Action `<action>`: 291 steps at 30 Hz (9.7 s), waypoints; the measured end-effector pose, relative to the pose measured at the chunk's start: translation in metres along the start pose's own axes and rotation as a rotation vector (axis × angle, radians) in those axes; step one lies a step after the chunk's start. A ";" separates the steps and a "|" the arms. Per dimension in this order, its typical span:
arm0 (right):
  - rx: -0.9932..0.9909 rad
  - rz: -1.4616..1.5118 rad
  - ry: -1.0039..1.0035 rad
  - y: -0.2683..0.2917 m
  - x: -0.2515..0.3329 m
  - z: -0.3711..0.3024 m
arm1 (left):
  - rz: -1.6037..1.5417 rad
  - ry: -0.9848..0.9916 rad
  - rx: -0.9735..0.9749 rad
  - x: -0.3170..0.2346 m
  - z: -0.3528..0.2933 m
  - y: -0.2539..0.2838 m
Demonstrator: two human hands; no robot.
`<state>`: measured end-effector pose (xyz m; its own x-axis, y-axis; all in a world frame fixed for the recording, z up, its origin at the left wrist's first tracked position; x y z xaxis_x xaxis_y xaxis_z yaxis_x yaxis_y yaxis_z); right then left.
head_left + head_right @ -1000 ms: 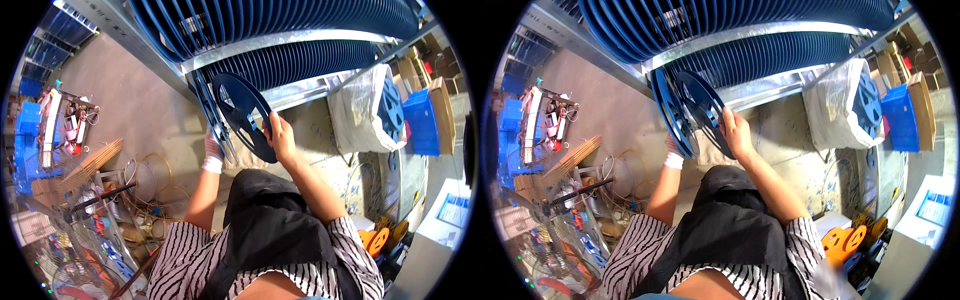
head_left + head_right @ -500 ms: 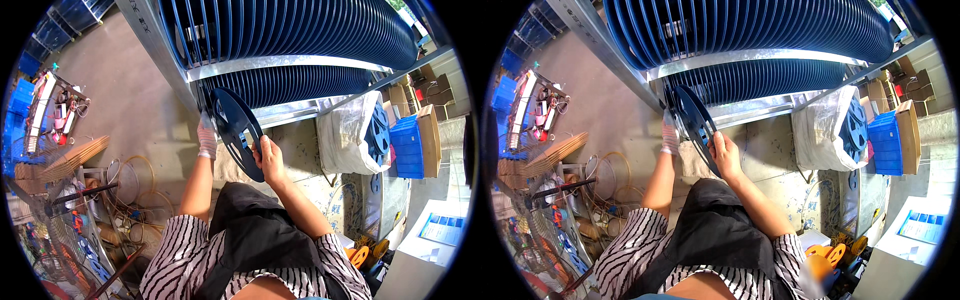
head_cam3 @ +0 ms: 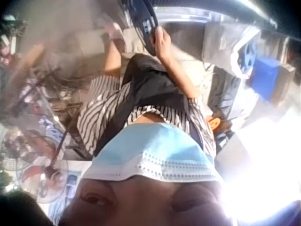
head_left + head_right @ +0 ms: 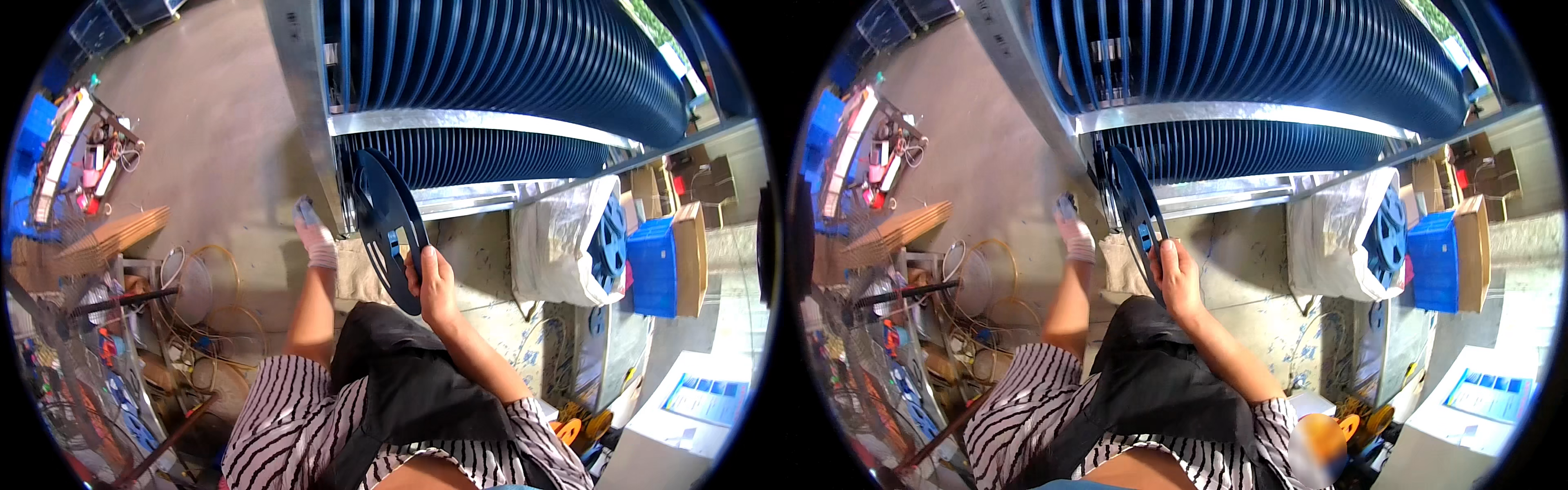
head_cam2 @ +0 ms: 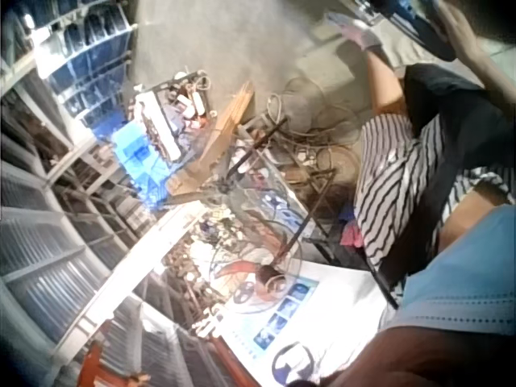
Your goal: The person repeatedly picks up blue plastic spools from a nearby pile and stacks them onto a metal rack. The person handles the spools one at a time, placing them on top of the existing stack.
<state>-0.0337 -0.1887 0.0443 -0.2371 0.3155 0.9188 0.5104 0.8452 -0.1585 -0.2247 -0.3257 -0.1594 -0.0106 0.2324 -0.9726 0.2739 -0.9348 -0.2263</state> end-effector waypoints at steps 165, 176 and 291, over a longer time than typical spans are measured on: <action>-1.803 0.500 -1.496 0.417 -0.352 -0.779 | 1.585 0.559 2.575 0.176 -0.840 -0.247; -1.785 0.295 -1.589 0.442 -0.370 -0.755 | 1.575 0.596 2.449 0.161 -0.843 -0.231; -1.206 0.857 -0.207 0.352 -0.108 -0.675 | 1.436 0.921 1.678 0.230 -0.585 -0.033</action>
<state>0.7294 -0.2169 0.1328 0.4232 0.6598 0.6209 0.8854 -0.4467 -0.1288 0.3263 -0.0843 -0.3440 -0.2102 -0.9168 -0.3395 -0.9750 0.2224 0.0030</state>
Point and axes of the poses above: each hand's wrist, its own z-axis towards the middle knuckle, its own y-axis out of the back of the hand, x = y × z, the point moved 2 cm from there along z, towards the middle knuckle, and after that the axes turned 2 degrees about x, right-handed, at the moved point
